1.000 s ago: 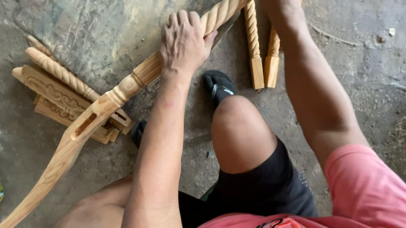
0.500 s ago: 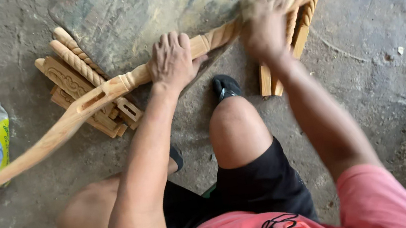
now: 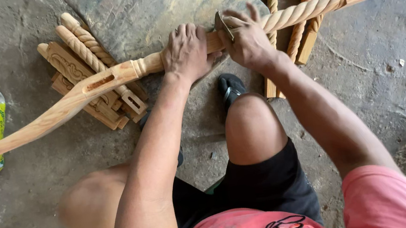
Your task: The person sands a decorative wooden chair leg by hand with a piece of sandpaper, moving the paper along the length and around the carved details of the wood.
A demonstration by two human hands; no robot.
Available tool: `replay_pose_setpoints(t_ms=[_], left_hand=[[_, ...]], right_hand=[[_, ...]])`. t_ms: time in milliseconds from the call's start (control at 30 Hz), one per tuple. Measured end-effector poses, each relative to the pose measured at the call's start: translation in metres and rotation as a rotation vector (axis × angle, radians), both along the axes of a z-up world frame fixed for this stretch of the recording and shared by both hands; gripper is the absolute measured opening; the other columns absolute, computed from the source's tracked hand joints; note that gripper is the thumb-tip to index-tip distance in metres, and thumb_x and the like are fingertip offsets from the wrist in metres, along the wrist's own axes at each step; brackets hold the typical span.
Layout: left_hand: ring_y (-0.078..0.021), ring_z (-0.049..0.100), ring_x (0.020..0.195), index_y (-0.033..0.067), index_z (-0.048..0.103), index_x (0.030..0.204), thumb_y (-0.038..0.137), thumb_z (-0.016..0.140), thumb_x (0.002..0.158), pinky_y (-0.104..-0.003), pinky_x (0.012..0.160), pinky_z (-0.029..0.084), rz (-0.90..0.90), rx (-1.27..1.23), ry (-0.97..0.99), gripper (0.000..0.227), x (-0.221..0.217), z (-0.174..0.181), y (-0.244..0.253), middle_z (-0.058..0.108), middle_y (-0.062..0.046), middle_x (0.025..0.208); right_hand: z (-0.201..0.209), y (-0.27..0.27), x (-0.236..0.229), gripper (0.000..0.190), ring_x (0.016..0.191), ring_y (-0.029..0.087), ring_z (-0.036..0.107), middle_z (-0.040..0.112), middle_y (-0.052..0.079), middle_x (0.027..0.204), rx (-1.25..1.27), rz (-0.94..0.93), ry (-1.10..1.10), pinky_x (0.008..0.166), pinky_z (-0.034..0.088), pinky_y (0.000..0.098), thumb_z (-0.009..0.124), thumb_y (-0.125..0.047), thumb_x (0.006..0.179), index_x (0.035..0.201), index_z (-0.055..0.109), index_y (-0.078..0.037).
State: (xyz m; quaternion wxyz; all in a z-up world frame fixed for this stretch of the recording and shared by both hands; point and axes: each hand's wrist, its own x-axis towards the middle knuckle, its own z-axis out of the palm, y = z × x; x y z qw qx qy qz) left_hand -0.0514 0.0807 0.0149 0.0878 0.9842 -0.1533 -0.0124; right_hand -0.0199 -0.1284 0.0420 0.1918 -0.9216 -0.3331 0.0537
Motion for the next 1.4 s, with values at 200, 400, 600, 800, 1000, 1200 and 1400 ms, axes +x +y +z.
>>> replay_pose_setpoints(t_ms=[200,400,600,800,1000,1200,1400], left_hand=[[-0.028,0.054,0.101,0.0028,0.055,0.11,0.067,0.072,0.089,-0.043,0.091,0.045,0.032,-0.035,0.08,0.069,-0.003,-0.004,0.001,0.058,-0.015,0.105],[-0.0247,0.056,0.099,0.0045,0.055,0.112,0.054,0.073,0.085,-0.041,0.087,0.046,0.01,0.025,-0.02,0.059,0.001,-0.009,0.0,0.061,-0.014,0.104],[-0.0285,0.057,0.1,0.0025,0.056,0.111,0.06,0.074,0.085,-0.043,0.089,0.047,0.012,-0.023,0.037,0.066,-0.003,-0.005,0.001,0.062,-0.017,0.108],[-0.0265,0.058,0.104,0.004,0.058,0.113,0.041,0.076,0.088,-0.039,0.093,0.047,0.033,0.081,-0.153,0.047,0.003,-0.021,-0.002,0.063,-0.016,0.109],[-0.0313,0.056,0.103,0.0011,0.056,0.11,0.06,0.079,0.081,-0.044,0.088,0.047,0.038,-0.046,0.038,0.069,-0.002,-0.005,0.0,0.061,-0.02,0.109],[-0.0315,0.056,0.102,0.0023,0.056,0.107,0.06,0.08,0.077,-0.044,0.087,0.047,0.038,-0.083,-0.064,0.069,-0.004,0.006,0.0,0.062,-0.019,0.107],[-0.0324,0.055,0.107,0.0008,0.056,0.111,0.06,0.08,0.082,-0.045,0.091,0.046,0.046,-0.074,0.011,0.07,-0.006,0.005,-0.001,0.061,-0.02,0.112]], right_hand=[[0.019,-0.021,0.009,0.028,0.152,0.026,0.041,0.068,0.004,0.124,-0.102,0.077,-0.057,0.128,0.006,0.0614,0.049,-0.019,0.111,0.131,0.069,-0.016],[0.018,0.023,-0.033,0.045,0.148,0.039,0.036,0.059,0.018,0.148,-0.054,-0.026,-0.17,0.119,0.001,0.0695,0.051,-0.022,0.109,0.146,0.055,0.002],[0.059,0.013,-0.013,0.039,0.153,0.021,0.041,0.072,0.007,0.126,-0.419,-0.151,0.171,0.131,-0.001,0.0665,0.033,-0.019,0.116,0.141,0.063,-0.013],[-0.011,0.027,-0.039,0.049,0.134,0.026,0.054,0.076,0.014,0.131,-0.321,-0.194,-0.767,0.121,0.01,0.0659,0.033,-0.004,0.094,0.125,0.07,-0.004],[-0.001,-0.072,0.054,0.036,0.137,0.036,0.046,0.071,0.019,0.127,-0.395,-0.554,-0.428,0.121,0.009,0.0684,0.04,-0.007,0.098,0.122,0.067,-0.003],[-0.046,-0.04,-0.008,0.026,0.14,0.045,0.037,0.065,0.025,0.123,-0.506,-0.465,-0.782,0.122,0.008,0.0709,0.046,-0.01,0.102,0.119,0.063,-0.001],[-0.036,-0.128,0.057,0.031,0.144,0.054,0.033,0.058,0.022,0.144,-0.416,-0.71,-0.327,0.105,0.009,0.0833,0.049,-0.013,0.101,0.078,0.066,-0.002]])
